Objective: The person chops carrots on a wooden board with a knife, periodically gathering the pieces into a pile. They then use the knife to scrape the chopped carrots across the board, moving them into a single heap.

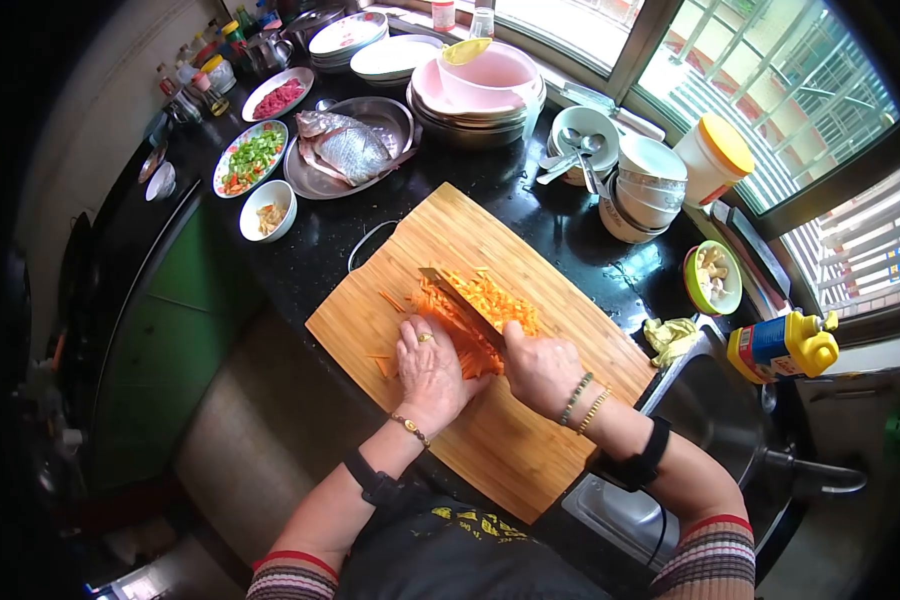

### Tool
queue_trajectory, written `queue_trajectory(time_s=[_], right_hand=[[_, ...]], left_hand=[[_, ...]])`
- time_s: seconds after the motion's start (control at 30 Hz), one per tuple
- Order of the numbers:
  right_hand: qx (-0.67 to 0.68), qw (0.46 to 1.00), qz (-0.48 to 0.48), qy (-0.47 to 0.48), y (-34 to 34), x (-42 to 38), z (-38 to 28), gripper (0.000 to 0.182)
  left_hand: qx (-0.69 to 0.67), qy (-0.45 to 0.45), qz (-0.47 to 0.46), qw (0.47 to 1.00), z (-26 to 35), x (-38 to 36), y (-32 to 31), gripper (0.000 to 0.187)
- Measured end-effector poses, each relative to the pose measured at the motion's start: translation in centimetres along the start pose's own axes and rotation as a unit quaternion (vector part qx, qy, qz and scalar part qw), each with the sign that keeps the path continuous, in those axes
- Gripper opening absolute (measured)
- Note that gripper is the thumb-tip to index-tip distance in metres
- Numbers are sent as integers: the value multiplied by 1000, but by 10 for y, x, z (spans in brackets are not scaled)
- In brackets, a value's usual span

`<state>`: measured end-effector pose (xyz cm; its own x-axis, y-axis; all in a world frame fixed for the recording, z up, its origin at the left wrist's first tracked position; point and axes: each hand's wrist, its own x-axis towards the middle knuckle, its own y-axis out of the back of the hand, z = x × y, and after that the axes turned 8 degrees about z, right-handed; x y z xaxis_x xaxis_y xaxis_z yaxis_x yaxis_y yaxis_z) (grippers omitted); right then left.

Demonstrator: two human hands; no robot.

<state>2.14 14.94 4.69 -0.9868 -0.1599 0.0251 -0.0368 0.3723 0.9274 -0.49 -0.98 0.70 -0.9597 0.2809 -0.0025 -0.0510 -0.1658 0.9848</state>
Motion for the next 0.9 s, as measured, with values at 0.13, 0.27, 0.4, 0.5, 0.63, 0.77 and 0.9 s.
queue_trajectory(time_s=[0.13, 0.27, 0.4, 0.5, 0.63, 0.77, 0.9], right_hand=[[-13, 999, -40, -15, 33, -21, -12, 17], [-26, 996, -83, -34, 33, -24, -18, 15], [-35, 993, -112, -22, 24, -17, -18, 14], [-26, 993, -110, -23, 11, -16, -9, 15], [-25, 997, -61, -31, -15, -14, -12, 19], [-4, 999, 3, -50, -15, -26, -9, 14], [7, 998, 25, -55, -4, -38, -6, 15]], left_hand=[[3, -10, -9, 1000, 2, 0, -2, 88], [-10, 5, -3, 1000, 3, 0, -1, 89], [-14, 10, 27, 999, 1, 0, -2, 92], [-17, 6, 21, 1000, 2, -1, -4, 100], [-24, 11, -9, 1000, 1, 0, -4, 111], [-13, 1, 3, 1000, 0, -2, -2, 110], [-49, 9, -12, 999, -1, -2, 10, 110]])
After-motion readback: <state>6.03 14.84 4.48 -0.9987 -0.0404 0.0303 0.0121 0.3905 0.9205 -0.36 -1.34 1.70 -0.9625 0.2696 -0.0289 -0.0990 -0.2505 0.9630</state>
